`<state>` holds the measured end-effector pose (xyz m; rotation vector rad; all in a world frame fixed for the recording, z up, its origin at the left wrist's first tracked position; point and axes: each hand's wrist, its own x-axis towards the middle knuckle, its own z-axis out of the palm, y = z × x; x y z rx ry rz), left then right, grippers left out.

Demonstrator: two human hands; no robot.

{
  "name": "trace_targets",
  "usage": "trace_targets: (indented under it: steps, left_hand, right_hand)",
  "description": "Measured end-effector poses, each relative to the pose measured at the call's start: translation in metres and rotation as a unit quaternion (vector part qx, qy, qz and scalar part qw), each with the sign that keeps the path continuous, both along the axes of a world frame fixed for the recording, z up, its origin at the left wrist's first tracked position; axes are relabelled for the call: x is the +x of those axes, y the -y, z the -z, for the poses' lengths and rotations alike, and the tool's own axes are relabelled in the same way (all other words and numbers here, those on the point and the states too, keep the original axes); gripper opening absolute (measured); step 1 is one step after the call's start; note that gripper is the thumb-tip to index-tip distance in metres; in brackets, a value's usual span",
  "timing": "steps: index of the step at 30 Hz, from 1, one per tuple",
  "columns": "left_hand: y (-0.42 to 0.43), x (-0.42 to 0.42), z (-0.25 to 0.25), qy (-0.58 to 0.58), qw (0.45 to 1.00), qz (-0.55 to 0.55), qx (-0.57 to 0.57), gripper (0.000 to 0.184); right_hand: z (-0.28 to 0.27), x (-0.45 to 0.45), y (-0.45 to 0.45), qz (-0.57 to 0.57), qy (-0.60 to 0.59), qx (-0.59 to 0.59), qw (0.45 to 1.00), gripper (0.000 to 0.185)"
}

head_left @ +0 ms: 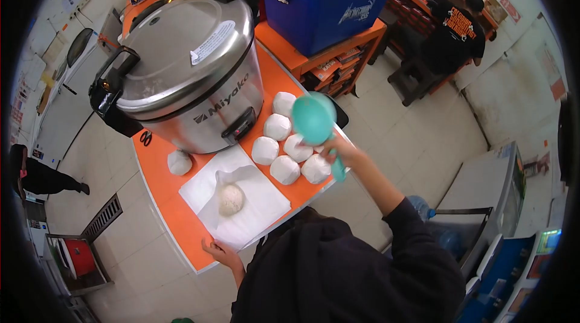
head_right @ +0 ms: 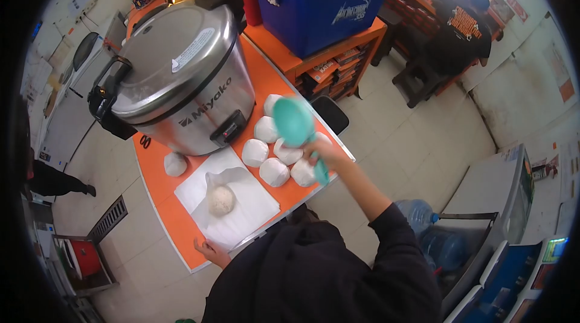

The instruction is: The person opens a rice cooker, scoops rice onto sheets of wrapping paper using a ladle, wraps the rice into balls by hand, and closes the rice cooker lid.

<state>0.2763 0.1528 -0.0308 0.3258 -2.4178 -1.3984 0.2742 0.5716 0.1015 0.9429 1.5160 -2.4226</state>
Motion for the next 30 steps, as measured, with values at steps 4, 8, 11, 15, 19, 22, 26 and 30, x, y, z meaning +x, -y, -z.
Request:
trace_targets:
  steps: [4, 8, 11, 15, 19, 22, 26, 30]
  left_hand:
    - [0.006, 0.001, 0.003, 0.012, 1.0, 0.018, -0.005, 0.037]
    - [0.011, 0.0, 0.004, 0.016, 0.999, 0.033, 0.036, 0.04]
    - [0.015, -0.002, 0.009, -0.001, 0.997, 0.042, 0.065, 0.044]
    - [0.013, -0.002, 0.01, -0.001, 0.995, 0.025, 0.096, 0.048]
    - [0.009, 0.0, -0.005, 0.01, 0.998, 0.025, 0.048, 0.048]
    - [0.012, 0.001, 0.003, 0.004, 0.999, 0.019, 0.043, 0.048]
    - [0.01, 0.001, -0.005, 0.017, 0.997, 0.008, 0.075, 0.051]
    - [0.02, 0.016, 0.007, 0.013, 0.987, 0.043, 0.157, 0.029]
  right_hand:
    - [-0.012, 0.018, -0.069, 0.059, -0.073, 0.012, 0.996, 0.045]
    - [-0.002, 0.04, -0.05, 0.048, -0.042, -0.004, 0.998, 0.037]
    - [0.025, 0.064, -0.022, 0.042, -0.002, -0.028, 0.999, 0.023]
    - [0.032, 0.044, 0.011, -0.083, -0.028, -0.05, 0.995, 0.021]
    - [-0.021, -0.035, 0.113, -0.234, -0.092, 0.015, 0.968, 0.016]
    - [-0.019, -0.104, 0.178, -0.327, -0.199, 0.108, 0.917, 0.017]
    - [0.001, -0.132, 0.232, -0.472, -0.253, 0.12, 0.836, 0.011]
    - [-0.009, -0.106, 0.288, -0.551, -0.172, 0.093, 0.812, 0.019]
